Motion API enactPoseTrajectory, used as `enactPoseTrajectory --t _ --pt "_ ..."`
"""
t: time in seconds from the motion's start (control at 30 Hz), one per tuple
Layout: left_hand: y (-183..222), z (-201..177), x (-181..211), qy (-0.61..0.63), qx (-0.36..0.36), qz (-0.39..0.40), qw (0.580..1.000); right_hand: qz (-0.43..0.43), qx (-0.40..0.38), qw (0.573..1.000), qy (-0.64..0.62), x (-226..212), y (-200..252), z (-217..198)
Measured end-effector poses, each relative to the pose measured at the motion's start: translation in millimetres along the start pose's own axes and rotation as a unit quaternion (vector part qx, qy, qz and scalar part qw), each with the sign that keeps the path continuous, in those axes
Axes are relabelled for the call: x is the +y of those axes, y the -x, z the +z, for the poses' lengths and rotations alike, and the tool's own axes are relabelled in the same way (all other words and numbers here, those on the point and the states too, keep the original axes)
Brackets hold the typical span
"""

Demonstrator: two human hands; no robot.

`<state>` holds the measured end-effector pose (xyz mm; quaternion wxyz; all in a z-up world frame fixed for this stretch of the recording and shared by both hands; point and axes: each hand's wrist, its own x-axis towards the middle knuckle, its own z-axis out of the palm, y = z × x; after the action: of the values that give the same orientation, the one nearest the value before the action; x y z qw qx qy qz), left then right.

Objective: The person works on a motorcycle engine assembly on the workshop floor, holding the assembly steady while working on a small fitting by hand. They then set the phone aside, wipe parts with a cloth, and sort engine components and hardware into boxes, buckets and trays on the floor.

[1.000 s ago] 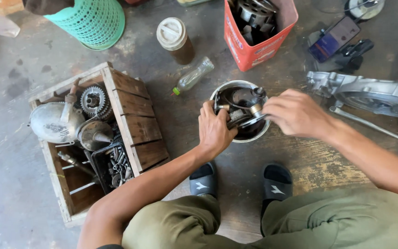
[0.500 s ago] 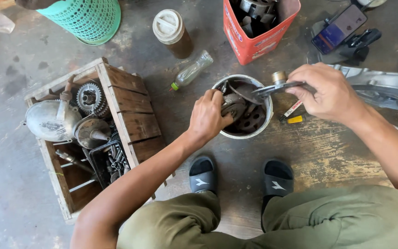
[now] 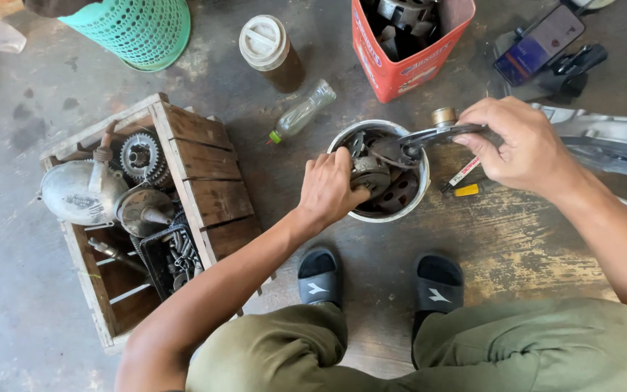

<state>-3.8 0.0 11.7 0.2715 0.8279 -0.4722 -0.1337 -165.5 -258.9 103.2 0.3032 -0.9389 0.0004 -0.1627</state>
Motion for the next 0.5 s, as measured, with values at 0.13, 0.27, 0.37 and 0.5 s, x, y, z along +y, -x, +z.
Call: enactPoseTrajectory --t 0.13,0.27,0.37,0.5 --pt "-9 -33 7 0.017 -0.002 0.004 1.0 0.013 -0.004 0.999 -0.043 5 -1 0" --pt "-23 -84 14 0.098 -0.079 -0.041 0.991 0.026 0.018 0.996 -0.083 -4 -11 3" --pt "-23 -112 11 0.173 -0.081 -0.033 0.981 0.033 0.02 0.995 -0.088 -4 -13 7" --pt "-15 -139 5 0.213 -0.004 -0.052 0.976 0.04 0.018 0.996 -0.082 -5 -13 10"
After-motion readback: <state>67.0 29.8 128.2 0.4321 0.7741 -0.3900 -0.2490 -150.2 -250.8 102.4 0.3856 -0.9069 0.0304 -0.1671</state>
